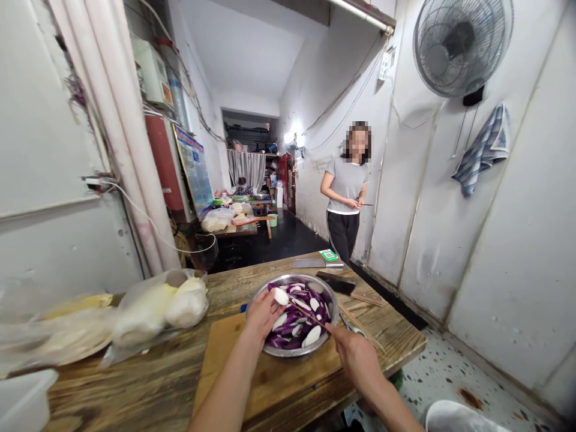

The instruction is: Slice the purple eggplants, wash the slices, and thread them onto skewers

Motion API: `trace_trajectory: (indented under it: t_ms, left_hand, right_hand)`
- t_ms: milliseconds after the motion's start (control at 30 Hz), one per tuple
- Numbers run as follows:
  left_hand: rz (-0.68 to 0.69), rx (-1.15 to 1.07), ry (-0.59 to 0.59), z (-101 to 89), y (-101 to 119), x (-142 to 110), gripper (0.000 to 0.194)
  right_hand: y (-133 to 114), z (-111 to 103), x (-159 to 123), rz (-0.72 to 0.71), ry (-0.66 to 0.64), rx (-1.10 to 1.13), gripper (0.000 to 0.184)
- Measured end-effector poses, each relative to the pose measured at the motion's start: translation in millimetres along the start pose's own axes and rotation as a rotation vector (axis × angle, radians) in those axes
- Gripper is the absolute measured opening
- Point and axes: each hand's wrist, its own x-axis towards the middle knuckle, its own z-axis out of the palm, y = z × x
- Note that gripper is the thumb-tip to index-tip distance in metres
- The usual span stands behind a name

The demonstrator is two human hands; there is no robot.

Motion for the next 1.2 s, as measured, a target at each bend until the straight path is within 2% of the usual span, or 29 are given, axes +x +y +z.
trace_trajectory:
  t_ms: [467, 700, 900, 1033, 1200]
  left_hand:
    - [-0.001, 0.036, -0.029, -3.2, -1, 4, 0.007]
    - [0.007, 0.035, 0.024, -2.3, 0, 0, 0.008]
    - [0.057, 0.039, 0.052, -0.6, 1, 3, 0.005]
    - [0.077, 0.025, 0.014, -1.1, 1, 3, 0.009]
    - [0.074, 0.026, 0.024, -2.0, 2, 3, 0.009]
  right_hand:
    - [0, 2, 1, 0.004, -0.029, -0.063, 0.044]
    - [-10, -12, 1, 0.009, -0.087, -0.145, 0.038]
    - [-10, -15, 5, -0.054, 0.031, -0.032, 0.036]
    - [-13, -13, 6, -0.007, -0.011, -0.100, 0.034]
    - [-17, -11, 7, 0.013, -0.054, -0.120, 0.034]
